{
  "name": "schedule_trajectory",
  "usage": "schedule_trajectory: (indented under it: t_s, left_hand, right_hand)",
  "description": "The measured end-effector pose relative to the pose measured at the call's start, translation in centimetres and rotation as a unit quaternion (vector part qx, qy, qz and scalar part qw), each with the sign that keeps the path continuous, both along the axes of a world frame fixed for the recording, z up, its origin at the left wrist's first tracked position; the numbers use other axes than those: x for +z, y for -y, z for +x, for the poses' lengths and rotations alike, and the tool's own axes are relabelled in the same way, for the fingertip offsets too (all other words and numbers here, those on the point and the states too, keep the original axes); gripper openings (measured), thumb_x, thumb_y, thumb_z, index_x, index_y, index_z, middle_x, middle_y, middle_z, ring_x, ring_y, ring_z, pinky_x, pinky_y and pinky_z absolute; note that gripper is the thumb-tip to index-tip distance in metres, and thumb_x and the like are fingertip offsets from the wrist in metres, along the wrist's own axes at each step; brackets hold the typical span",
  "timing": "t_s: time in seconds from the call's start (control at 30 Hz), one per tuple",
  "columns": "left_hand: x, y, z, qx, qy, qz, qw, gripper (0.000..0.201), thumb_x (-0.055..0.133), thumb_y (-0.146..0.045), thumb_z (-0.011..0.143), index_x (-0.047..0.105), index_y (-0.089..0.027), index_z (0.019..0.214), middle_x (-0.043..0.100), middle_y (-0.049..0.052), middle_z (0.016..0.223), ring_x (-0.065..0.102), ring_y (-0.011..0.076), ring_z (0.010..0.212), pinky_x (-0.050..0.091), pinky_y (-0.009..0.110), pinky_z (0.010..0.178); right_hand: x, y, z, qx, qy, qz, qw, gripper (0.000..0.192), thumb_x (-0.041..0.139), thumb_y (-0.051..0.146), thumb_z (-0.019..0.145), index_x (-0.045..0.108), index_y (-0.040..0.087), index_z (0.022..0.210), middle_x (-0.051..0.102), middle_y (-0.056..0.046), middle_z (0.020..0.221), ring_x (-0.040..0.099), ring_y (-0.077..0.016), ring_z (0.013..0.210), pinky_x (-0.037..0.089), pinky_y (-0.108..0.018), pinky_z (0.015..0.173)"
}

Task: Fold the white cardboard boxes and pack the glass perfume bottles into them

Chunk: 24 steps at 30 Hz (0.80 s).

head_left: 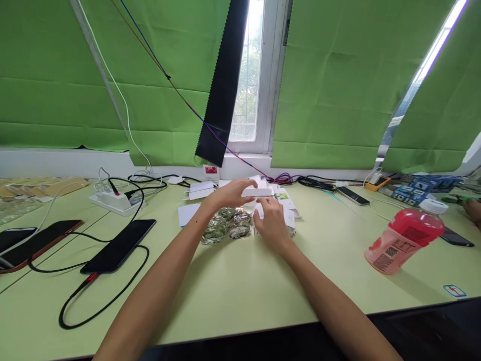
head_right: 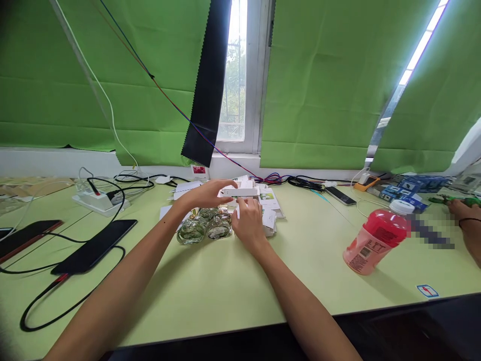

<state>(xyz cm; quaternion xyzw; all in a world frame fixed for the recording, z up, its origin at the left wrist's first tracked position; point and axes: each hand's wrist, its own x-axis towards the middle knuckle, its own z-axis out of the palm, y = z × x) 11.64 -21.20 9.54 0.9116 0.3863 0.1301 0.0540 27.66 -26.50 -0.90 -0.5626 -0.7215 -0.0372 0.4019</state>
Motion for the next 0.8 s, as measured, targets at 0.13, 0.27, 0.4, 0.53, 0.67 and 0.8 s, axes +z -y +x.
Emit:
schedule_trajectory:
  t_s: [0.13, 0.27, 0.4, 0.53, 0.67, 0.8]
  left_hand:
    - [0.0, 0.0, 0.0, 0.000, 0.000, -0.002, 1.000, 0.039, 0.061, -0.033, 0.094, 0.062, -0.021, 0.131, 0.069, 0.009, 0.138, 0.066, 0.0261, 0.119, 0.049, 0.033, 0.097]
    - [-0.2, -0.3, -0.1, 0.006, -0.029, 0.004, 1.000, 0.031, 0.063, -0.037, 0.092, 0.067, -0.021, 0.118, 0.074, 0.008, 0.118, 0.067, 0.0272, 0.111, 0.049, 0.032, 0.087]
    - [-0.1, -0.3, 0.0, 0.004, -0.043, 0.005, 0.999, 0.020, 0.063, -0.037, 0.091, 0.070, -0.020, 0.100, 0.073, 0.006, 0.095, 0.067, 0.0269, 0.097, 0.047, 0.032, 0.078]
    - [0.4, 0.4, 0.3, -0.006, -0.039, 0.004, 0.999, 0.016, 0.063, -0.034, 0.091, 0.068, -0.020, 0.098, 0.074, 0.007, 0.103, 0.067, 0.0273, 0.105, 0.048, 0.033, 0.083]
    - [1.0, 1.2, 0.4, -0.006, -0.019, 0.008, 1.000, 0.015, 0.062, -0.033, 0.092, 0.067, -0.021, 0.099, 0.075, 0.006, 0.106, 0.067, 0.0276, 0.109, 0.049, 0.035, 0.087]
    - [1.3, 1.6, 0.5, -0.008, -0.002, 0.010, 1.000, 0.017, 0.063, -0.035, 0.091, 0.068, -0.021, 0.099, 0.075, 0.007, 0.106, 0.068, 0.0280, 0.108, 0.050, 0.036, 0.089]
  right_hand:
    - [-0.2, 0.0, 0.6, -0.013, 0.062, -0.092, 0.994, 0.046, 0.060, 0.043, 0.101, 0.060, 0.018, 0.139, 0.061, -0.018, 0.136, 0.055, -0.0336, 0.127, 0.040, -0.045, 0.108]
    - [-0.1, 0.1, 0.8, -0.010, 0.111, -0.136, 0.984, 0.051, 0.057, 0.049, 0.103, 0.057, 0.017, 0.143, 0.062, -0.019, 0.134, 0.053, -0.0340, 0.129, 0.038, -0.044, 0.109]
    - [0.4, 0.1, 0.7, -0.023, 0.140, -0.155, 0.978, 0.050, 0.060, 0.049, 0.101, 0.058, 0.018, 0.139, 0.061, -0.019, 0.135, 0.053, -0.0339, 0.128, 0.038, -0.043, 0.107]
    - [0.7, 0.1, 1.2, -0.017, 0.185, -0.176, 0.967, 0.051, 0.068, 0.048, 0.095, 0.059, 0.019, 0.136, 0.060, -0.019, 0.135, 0.051, -0.0364, 0.128, 0.036, -0.046, 0.107]
    - [1.0, -0.1, 1.9, 0.001, 0.200, -0.184, 0.962, 0.050, 0.070, 0.054, 0.093, 0.061, 0.020, 0.128, 0.061, -0.017, 0.128, 0.054, -0.0350, 0.121, 0.037, -0.045, 0.104]
    - [1.5, -0.2, 2.6, 0.029, 0.217, -0.198, 0.955, 0.054, 0.072, 0.057, 0.090, 0.060, 0.019, 0.127, 0.060, -0.017, 0.126, 0.057, -0.0330, 0.116, 0.041, -0.041, 0.098]
